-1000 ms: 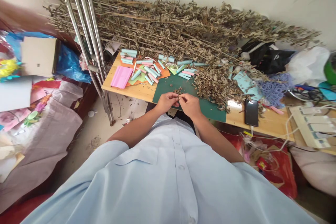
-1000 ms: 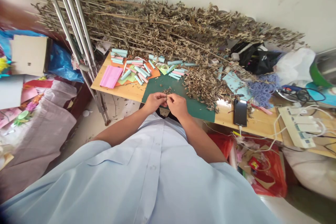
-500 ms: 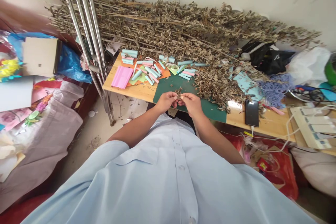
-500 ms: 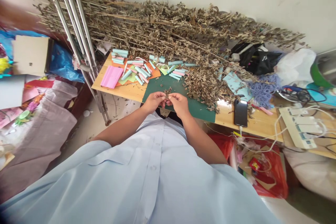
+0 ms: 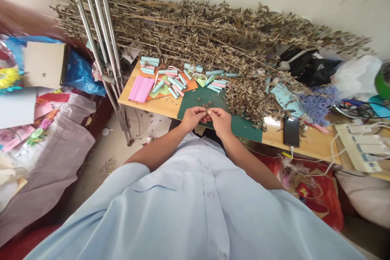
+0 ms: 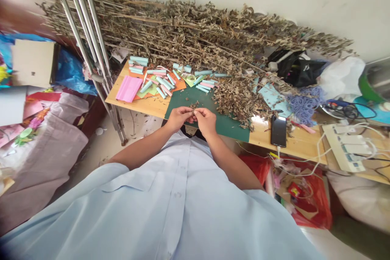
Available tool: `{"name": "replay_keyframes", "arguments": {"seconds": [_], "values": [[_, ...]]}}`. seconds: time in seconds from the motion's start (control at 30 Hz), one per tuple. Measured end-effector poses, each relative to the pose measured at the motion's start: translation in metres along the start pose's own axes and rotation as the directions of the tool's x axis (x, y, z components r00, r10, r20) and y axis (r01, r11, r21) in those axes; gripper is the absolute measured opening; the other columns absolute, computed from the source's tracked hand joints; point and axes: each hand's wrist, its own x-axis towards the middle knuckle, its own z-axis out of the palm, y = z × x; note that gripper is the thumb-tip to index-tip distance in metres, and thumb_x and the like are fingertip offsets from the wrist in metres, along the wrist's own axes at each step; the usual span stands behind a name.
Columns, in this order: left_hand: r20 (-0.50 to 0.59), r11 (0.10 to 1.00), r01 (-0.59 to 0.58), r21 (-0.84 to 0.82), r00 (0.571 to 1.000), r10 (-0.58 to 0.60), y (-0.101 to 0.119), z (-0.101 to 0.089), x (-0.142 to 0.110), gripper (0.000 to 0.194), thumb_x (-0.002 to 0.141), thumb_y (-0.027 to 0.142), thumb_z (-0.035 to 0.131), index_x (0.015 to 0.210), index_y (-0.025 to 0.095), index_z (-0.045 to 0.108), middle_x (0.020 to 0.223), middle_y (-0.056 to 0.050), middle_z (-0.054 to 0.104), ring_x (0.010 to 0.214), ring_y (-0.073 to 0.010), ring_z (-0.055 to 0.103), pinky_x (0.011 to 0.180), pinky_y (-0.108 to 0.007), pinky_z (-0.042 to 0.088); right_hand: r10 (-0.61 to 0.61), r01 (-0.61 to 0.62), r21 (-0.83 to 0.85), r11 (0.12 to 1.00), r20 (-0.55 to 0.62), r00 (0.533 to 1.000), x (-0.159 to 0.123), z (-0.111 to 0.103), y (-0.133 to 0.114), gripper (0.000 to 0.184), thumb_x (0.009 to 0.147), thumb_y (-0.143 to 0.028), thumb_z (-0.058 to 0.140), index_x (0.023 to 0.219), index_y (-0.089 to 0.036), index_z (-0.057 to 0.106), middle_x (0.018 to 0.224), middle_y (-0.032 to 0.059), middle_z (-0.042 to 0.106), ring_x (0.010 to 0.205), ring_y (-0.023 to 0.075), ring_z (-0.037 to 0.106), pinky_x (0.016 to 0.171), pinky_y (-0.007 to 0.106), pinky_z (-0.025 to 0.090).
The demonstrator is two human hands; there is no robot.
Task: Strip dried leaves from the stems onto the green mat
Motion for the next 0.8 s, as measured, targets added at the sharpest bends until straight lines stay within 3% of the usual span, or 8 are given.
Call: {"name": "replay_keyframes", "arguments": {"seconds": [0.27, 0.57, 0.8], "values": [[0.009, 1.0, -0.006, -0.012, 1.0, 0.007, 0.002, 0.0, -0.002, 0.035, 0.074, 0.035, 0.083, 0.092, 0.008, 0.068, 0.071, -0.005, 0.07, 0.059, -0.0126, 0.066, 0.06, -0.026, 0.056, -0.034, 0.034, -0.039, 0.999, -0.023, 0.999, 0.0, 0.001, -0.001, 0.023, 0.076, -0.041, 0.071, 0.086, -0.021, 0.073, 0.074, 0.003, 0.073, 0.065, 0.0193, 0.069, 0.063, 0.034, 0.061], [-0.016, 0.999, 0.043, -0.02, 0.999, -0.043, 0.005, 0.002, -0.002, 0.029, 0.077, 0.03, 0.08, 0.091, 0.009, 0.066, 0.067, -0.003, 0.069, 0.056, -0.0123, 0.066, 0.059, -0.026, 0.057, -0.114, 0.12, -0.166, 0.979, 0.045, 0.992, -0.001, -0.005, -0.004, 0.02, 0.08, -0.039, 0.067, 0.087, -0.021, 0.074, 0.079, 0.0032, 0.075, 0.071, 0.0202, 0.07, 0.07, 0.035, 0.06], [0.015, 0.999, 0.024, -0.04, 1.0, -0.024, -0.002, -0.003, 0.002, 0.033, 0.076, 0.034, 0.082, 0.091, 0.009, 0.068, 0.069, -0.004, 0.07, 0.059, -0.0138, 0.068, 0.062, -0.028, 0.059, -0.311, 0.318, -0.418, 0.851, 0.086, 0.947, -0.009, -0.007, -0.009, 0.02, 0.088, -0.035, 0.059, 0.092, -0.023, 0.075, 0.088, 0.0047, 0.076, 0.08, 0.0211, 0.07, 0.081, 0.036, 0.055]]}}
